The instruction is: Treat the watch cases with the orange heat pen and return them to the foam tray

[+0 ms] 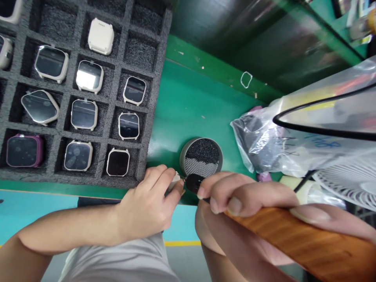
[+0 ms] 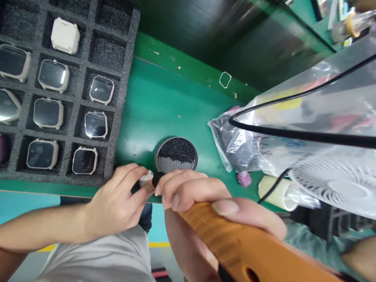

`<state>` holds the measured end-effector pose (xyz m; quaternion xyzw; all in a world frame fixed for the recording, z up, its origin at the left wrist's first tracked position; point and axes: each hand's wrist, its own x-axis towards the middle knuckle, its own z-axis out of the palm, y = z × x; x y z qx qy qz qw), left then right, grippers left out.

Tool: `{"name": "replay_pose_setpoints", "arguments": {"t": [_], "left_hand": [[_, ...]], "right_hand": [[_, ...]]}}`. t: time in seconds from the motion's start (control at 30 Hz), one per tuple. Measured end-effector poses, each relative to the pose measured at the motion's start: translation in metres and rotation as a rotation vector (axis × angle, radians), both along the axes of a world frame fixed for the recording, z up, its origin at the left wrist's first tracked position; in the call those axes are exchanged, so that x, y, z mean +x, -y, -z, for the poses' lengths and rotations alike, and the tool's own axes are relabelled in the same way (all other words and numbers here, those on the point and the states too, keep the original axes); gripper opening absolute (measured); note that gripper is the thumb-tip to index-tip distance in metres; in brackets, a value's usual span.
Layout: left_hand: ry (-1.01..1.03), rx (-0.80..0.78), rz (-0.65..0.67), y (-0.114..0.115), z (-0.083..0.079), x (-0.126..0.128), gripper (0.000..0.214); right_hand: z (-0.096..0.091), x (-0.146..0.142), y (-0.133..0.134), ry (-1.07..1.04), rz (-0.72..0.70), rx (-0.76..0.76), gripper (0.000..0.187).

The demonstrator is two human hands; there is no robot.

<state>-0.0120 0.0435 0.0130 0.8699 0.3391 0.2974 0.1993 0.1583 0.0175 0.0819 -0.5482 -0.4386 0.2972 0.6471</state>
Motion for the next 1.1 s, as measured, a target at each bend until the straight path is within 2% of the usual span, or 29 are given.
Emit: {"name": "replay_pose_setpoints", "arguments": {"t": [0.03,0.23,0.33,0.47,0.6,0.67,0.83,1.0,1.1], "left_hand": [[0.000,0.002,0.002,0.000,0.000,0.000,0.031],[0.005,-0.006,-0.028,0.000,-0.001,0.001,0.029],[0.007,-0.007,-0.033,0.001,-0.001,0.001,0.028],[0.000,-0.004,-0.037,0.001,-0.002,0.002,0.024],[-0.005,0.000,-0.045,0.001,-0.002,0.002,0.019],[-0.006,-0.002,-0.041,0.001,-0.001,0.002,0.020],[-0.014,-0.008,-0.033,0.003,0.001,0.001,0.023],[-0.089,-0.023,-0.067,0.005,-0.001,0.003,0.024],[-0.122,0.033,-0.113,0.008,-0.003,0.010,0.022]], "right_hand": [[0.002,-0.002,-0.002,0.003,0.027,0.020,0.044],[0.010,-0.006,-0.010,-0.035,-0.010,0.095,0.047],[0.012,-0.006,-0.011,-0.047,-0.040,0.077,0.054],[0.012,-0.011,-0.019,-0.071,-0.111,0.172,0.061],[0.011,-0.013,-0.029,-0.001,-0.192,0.205,0.056],[0.009,-0.012,-0.031,-0.009,-0.187,0.193,0.052],[0.005,-0.003,-0.030,-0.033,-0.306,0.121,0.041],[0.013,0.004,-0.037,-0.224,-0.258,0.162,0.044],[0.016,0.007,-0.045,-0.212,-0.204,0.205,0.041]]}}
